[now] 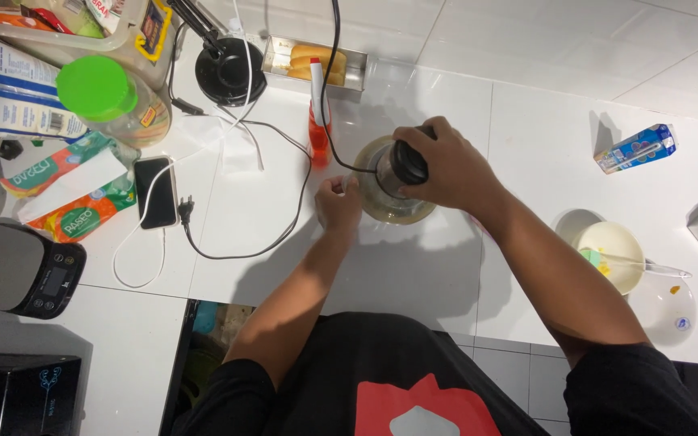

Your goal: The person prepares a pumpkin puree by placing cooked pumpkin pieces into a blender, adding liquid from a carton, and blending the mixture until smooth.

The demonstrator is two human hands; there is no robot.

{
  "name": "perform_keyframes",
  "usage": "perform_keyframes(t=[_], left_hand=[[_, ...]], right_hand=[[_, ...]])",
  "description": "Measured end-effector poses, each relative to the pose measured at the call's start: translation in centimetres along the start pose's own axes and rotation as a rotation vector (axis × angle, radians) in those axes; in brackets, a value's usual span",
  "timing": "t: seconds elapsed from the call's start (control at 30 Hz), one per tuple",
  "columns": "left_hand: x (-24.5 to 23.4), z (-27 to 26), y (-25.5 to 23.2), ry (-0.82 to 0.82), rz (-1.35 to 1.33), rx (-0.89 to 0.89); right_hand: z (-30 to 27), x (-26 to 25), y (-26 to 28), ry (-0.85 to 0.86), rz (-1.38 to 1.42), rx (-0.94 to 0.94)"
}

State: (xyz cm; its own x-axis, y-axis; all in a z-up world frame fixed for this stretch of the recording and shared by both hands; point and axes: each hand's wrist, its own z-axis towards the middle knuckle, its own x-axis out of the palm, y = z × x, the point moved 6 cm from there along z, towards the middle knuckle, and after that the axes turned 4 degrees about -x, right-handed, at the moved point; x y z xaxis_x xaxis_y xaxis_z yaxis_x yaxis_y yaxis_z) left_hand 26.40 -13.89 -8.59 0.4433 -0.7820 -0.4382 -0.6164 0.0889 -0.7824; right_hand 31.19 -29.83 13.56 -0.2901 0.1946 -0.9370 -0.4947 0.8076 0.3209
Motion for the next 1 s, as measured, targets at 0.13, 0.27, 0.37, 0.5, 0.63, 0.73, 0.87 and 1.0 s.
perform_keyframes(t=[0.13, 0.27, 0.37, 0.5, 0.63, 0.73, 0.87, 1.0], left_hand=[[0.1, -0.2, 0.0, -0.009, -0.02, -0.027], [0.2, -0.2, -0.1, -0.014, 0.009, -0.034], [0.4, 0.2, 0.4, -0.005, 0.009, -0.041], [0.1, -0.1, 0.0, -0.003, 0.008, -0.043], [-0.4, -1.0, -0.8, 0.012, 0.005, -0.049], [-0.1, -0.7, -0.4, 0.006, -0.001, -0.066], [0.1, -0.9, -0.2, 0.005, -0.003, -0.088], [0.3, -1.1, 0.2, -0.011, 0.018, -0.111]], right_hand=[[0.3, 0.7, 0.1, -0.038, -0.167, 0.102], [-0.4, 0.6, 1.1, -0.147, -0.267, 0.391], [-0.3, 0.7, 1.7, -0.138, -0.301, 0.385], [0.7, 0.5, 2.5, -0.017, -0.35, 0.14], [1.1, -0.2, 2.8, 0.093, -0.179, -0.026], [1.5, 0.7, 0.6, 0.098, -0.203, 0.139], [0.7, 0.2, 0.9, -0.026, -0.289, 0.476], [0.5, -0.8, 1.2, 0.017, -0.246, 0.461]])
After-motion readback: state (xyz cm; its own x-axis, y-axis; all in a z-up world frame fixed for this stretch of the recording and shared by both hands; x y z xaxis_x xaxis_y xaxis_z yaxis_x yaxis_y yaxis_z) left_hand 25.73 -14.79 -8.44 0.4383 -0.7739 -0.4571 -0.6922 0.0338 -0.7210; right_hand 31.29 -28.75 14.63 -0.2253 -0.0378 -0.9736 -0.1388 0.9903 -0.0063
